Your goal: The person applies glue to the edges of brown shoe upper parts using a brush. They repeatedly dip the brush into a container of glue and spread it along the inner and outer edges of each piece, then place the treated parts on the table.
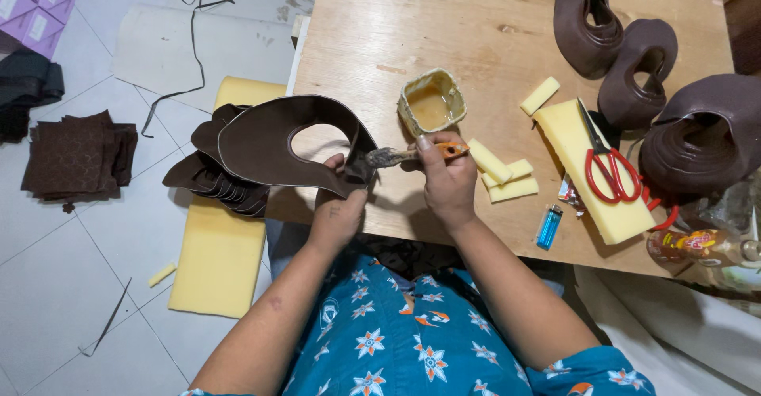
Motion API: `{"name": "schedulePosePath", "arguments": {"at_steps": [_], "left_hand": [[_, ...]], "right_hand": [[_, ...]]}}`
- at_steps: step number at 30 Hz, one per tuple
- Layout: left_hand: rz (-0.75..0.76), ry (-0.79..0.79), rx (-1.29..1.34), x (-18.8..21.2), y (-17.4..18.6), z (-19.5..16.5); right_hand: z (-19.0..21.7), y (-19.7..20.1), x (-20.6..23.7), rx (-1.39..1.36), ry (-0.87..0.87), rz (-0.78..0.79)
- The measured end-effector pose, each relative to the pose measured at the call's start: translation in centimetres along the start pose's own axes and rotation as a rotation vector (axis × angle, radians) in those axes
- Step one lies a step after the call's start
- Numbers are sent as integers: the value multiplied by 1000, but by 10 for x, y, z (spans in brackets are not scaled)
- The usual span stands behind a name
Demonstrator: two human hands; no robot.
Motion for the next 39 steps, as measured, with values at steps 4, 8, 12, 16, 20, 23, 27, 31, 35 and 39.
{"name": "schedulePosePath", "arguments": {"at_steps": [4,8,12,16,20,23,27,31,35,39], "left_hand": [[24,-87,-14,5,-5,-3],[102,-265,-41,10,-11,-13],[44,-199,-337,9,-4,-4],[130,-119,219,10,-6,7],[151,-98,204,8,-1,16],[111,-13,166,-1,4,25],[55,122,134,-4,14,27],[146,163,357,-4,10,6],[266,171,233,2,4,-20],[460,61,65,7,-14,-49]], "right_hand": [[4,-10,2,488,107,120],[-11,-21,4,578,173,134],[-60,-3,-5,139,-318,-1],[-76,-4,1,-196,-499,-54],[-74,-15,8,-466,-622,-99],[-55,-18,2,-569,-560,-112],[-13,1,-16,-524,-309,-141],[31,29,-28,-497,-82,-112],[46,33,-31,0,-193,38],[49,17,-34,526,-232,204]]}}
Point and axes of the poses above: each hand's wrist, its own x-axis away from the middle knuckle, its own y-axis out of the back of the hand, z = x × y, the point moved 7 cm from there along -x, towards the middle knuckle, and after that the axes turned 1 degree about -y, right-handed, at the moved point
